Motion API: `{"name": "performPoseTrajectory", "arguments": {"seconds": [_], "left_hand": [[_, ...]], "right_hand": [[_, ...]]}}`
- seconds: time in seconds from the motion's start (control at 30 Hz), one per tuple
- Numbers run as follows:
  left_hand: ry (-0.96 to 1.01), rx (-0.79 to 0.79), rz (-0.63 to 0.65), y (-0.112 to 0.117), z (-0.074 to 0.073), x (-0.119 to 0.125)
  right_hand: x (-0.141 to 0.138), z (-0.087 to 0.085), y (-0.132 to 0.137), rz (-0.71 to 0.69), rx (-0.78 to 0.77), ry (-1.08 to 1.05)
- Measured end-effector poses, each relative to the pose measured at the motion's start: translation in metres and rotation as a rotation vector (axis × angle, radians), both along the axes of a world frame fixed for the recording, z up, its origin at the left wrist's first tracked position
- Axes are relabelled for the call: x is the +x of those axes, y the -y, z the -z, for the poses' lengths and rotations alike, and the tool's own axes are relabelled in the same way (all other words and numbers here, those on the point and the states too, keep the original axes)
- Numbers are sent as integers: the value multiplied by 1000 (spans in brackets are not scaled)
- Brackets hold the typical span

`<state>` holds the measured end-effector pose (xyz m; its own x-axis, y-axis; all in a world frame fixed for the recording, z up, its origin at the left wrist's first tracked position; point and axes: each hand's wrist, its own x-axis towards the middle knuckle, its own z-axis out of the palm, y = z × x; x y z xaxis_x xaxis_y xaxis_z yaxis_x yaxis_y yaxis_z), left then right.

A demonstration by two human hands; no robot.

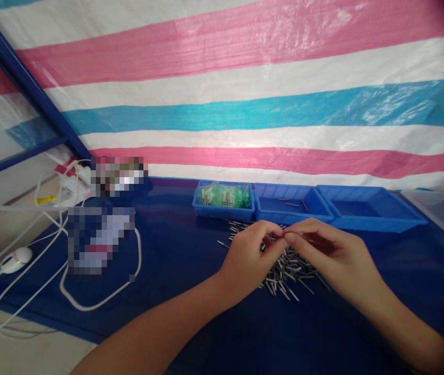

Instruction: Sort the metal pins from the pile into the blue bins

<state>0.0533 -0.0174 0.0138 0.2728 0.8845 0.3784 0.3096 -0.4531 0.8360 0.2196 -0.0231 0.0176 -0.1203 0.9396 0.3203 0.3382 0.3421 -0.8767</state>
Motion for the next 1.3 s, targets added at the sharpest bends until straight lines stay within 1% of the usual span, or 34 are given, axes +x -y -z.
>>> {"name": "performPoseTrajectory", "arguments": {"seconds": [0.1,0.23,0.33,0.43,0.53,0.63,0.73,0.87,1.0,1.2,1.3], "left_hand": [[-76,-11,30,-2,1,-2],[-151,43,89,-4,4,-5],[-166,56,90,-5,5,-7],[-176,62,90,-7,4,-9],[-176,74,94,-9,1,-11],[-152,57,51,-10,-1,-13],[-114,4,0,-11,-3,-14],[-61,-73,2,-11,-6,-15],[-9,-125,-30,-7,-9,-14],[28,-141,-40,-5,-13,-10],[29,-138,-39,-6,-11,-10]], "right_hand": [[0,0,0,-5,33,64],[-2,0,2,-41,124,140],[-1,-2,3,-69,211,187],[0,-3,2,-72,229,194],[3,-3,-1,-65,179,156],[6,-1,-4,-54,119,120],[7,0,-6,-39,86,139],[6,1,-6,-17,91,195],[3,1,-6,-41,43,212],[1,4,-4,-79,-46,126],[0,5,-5,-72,-152,20]]}}
